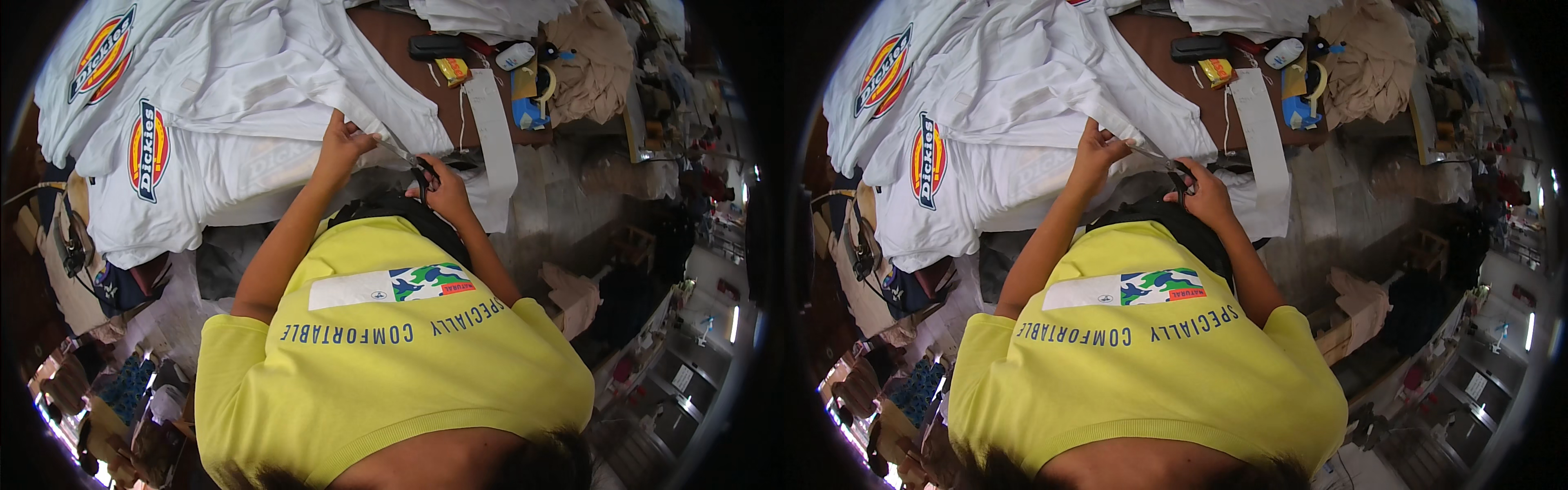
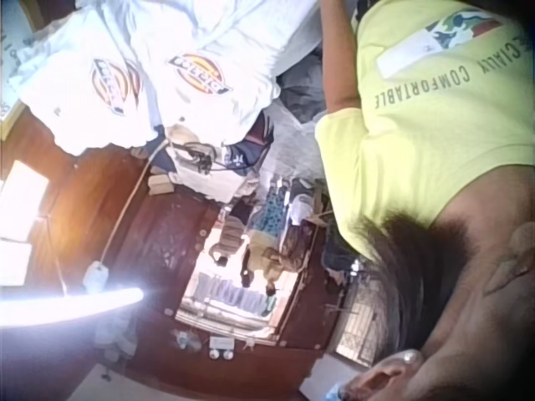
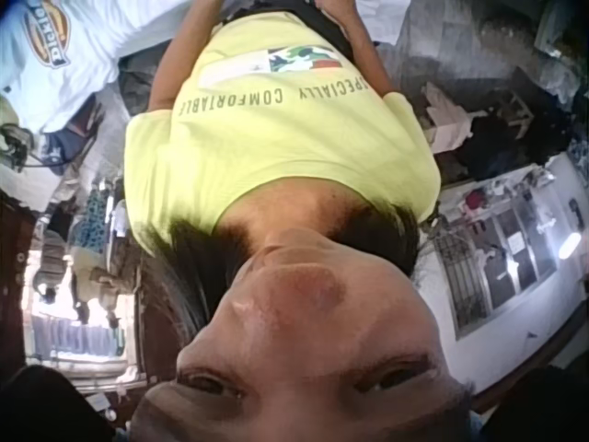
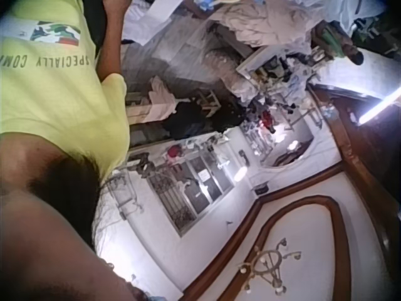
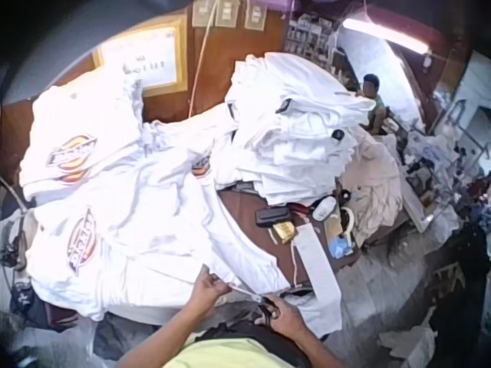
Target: The person trims threads from white t-shirts using shears and folds them into a stack.
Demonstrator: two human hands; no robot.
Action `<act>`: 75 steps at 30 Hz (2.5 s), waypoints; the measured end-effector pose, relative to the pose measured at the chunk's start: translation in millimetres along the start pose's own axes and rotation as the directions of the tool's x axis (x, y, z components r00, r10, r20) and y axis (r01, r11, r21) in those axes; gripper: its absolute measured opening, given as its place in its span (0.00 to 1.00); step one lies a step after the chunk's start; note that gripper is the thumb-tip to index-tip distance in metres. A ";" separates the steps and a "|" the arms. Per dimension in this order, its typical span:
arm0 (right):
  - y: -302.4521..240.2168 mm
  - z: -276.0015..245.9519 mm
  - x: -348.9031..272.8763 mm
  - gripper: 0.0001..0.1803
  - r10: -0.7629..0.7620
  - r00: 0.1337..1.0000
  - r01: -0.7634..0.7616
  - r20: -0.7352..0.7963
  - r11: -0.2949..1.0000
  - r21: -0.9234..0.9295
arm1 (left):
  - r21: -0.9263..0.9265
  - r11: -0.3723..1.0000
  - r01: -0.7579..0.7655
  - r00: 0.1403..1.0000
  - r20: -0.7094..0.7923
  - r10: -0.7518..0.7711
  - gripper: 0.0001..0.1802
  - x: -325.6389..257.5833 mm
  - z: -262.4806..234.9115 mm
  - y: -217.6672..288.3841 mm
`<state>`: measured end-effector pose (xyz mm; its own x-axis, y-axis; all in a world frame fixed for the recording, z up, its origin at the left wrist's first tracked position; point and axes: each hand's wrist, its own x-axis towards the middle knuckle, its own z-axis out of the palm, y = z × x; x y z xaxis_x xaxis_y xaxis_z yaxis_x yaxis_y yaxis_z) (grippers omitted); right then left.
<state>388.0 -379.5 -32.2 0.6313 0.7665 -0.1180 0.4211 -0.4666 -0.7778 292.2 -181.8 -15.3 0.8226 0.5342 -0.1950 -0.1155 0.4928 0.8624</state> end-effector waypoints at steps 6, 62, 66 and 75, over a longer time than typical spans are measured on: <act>-8.1 -1.5 4.2 0.38 0.036 0.999 -0.037 0.029 0.999 0.031 | 0.028 0.999 0.021 1.000 -0.003 -0.021 0.41 -1.7 -3.1 5.9; -12.9 4.8 35.7 0.33 -0.102 0.990 0.108 0.101 0.992 -0.062 | -0.116 0.986 -0.122 0.982 -0.155 0.103 0.41 -6.9 -8.9 -2.5; -8.1 7.1 34.7 0.33 -0.152 0.987 0.156 0.053 0.985 -0.070 | -0.139 0.982 -0.130 0.982 -0.158 0.108 0.40 -6.9 -11.0 1.0; -32.0 5.8 48.3 0.36 -0.186 0.980 0.196 0.076 0.966 -0.167 | -0.086 0.987 -0.134 0.980 -0.162 0.119 0.44 -4.7 -19.2 -6.6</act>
<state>401.2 -325.0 -16.7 0.4906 0.8712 -0.0180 0.6395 -0.3740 -0.6717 278.4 -174.4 -29.0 0.7019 0.6931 -0.1641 -0.2719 0.4737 0.8376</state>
